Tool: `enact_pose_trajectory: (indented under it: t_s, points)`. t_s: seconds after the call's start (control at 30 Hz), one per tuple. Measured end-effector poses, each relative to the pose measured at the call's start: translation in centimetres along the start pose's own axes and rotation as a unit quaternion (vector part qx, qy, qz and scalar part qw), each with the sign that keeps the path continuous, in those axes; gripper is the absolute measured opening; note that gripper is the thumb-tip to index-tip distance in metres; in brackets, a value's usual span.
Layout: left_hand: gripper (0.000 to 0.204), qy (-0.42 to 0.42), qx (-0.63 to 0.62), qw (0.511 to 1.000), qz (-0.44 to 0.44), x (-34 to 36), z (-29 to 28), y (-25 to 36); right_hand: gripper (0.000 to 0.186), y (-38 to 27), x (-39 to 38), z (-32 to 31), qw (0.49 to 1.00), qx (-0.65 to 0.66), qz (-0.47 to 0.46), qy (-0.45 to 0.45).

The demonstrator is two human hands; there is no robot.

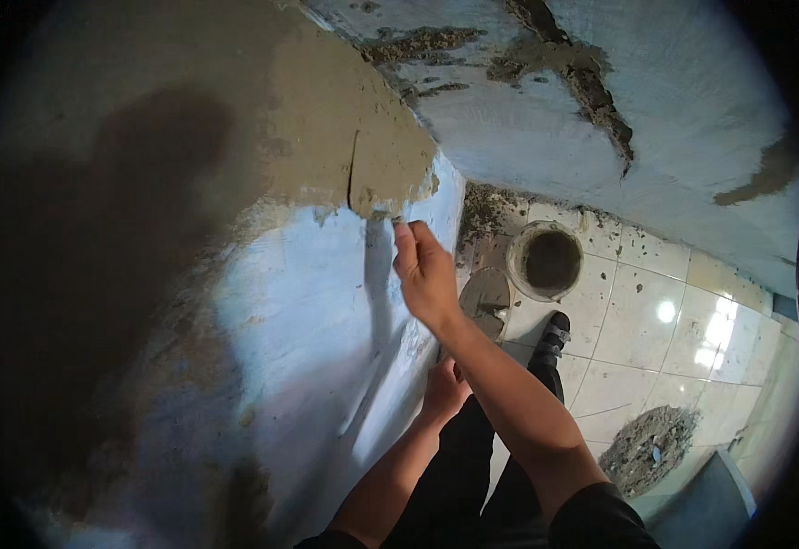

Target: The person applies cement mixture from a bucket onto a cracked wall using a handheld trowel to repair the wall.

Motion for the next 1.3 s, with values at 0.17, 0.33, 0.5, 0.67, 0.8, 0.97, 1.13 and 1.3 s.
enact_pose_trajectory:
  t_s: [0.17, 0.33, 0.5, 0.67, 0.8, 0.97, 1.13, 1.3]
  points:
    - [0.035, 0.141, 0.052, 0.977, 0.149, -0.4, -2.2, -2.1, 0.030, -2.9, -8.4, 0.2, 0.991, -0.059, -0.024, -0.118]
    - [0.038, 0.048, 0.002, 0.999, 0.021, 0.4, -1.7, -1.8, 0.026, 3.2, -10.8, -9.5, 0.984, -0.115, 0.013, -0.135]
    - [0.033, 0.053, -0.005, 0.998, -0.039, -0.3, -4.1, 2.6, 0.028, 1.2, -8.3, -20.4, 0.938, -0.337, -0.074, -0.039]
    - [0.027, 0.034, -0.097, 0.994, -0.042, -0.2, -5.0, 5.4, 0.030, 2.4, -7.8, -24.4, 0.915, -0.389, -0.098, -0.044]
    - [0.024, 0.010, -0.125, 0.991, -0.044, 0.0, -4.6, 7.4, 0.034, 1.6, -7.0, -24.5, 0.837, -0.482, -0.250, -0.067]
    - [0.021, -0.041, -0.162, 0.982, -0.086, -0.6, -3.0, 9.5, 0.035, 3.2, -4.9, -26.4, 0.846, -0.458, -0.262, -0.071]
    - [0.022, -0.072, -0.252, 0.954, -0.146, -2.0, -1.0, 10.4, 0.033, 3.6, -4.0, -27.9, 0.833, -0.435, -0.326, -0.099]
    - [0.021, -0.051, -0.270, 0.948, -0.160, -3.3, 0.9, 9.9, 0.034, 6.8, -3.7, -33.8, 0.852, -0.421, -0.286, -0.120]
Point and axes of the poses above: each hand's wrist, its own x-axis towards the middle knuckle, its own z-axis out of the palm, y = z × x, the point moved 7 cm from there along x, towards the middle knuckle, and after that the axes turned 10 degrees about y, right-handed, at the moved point
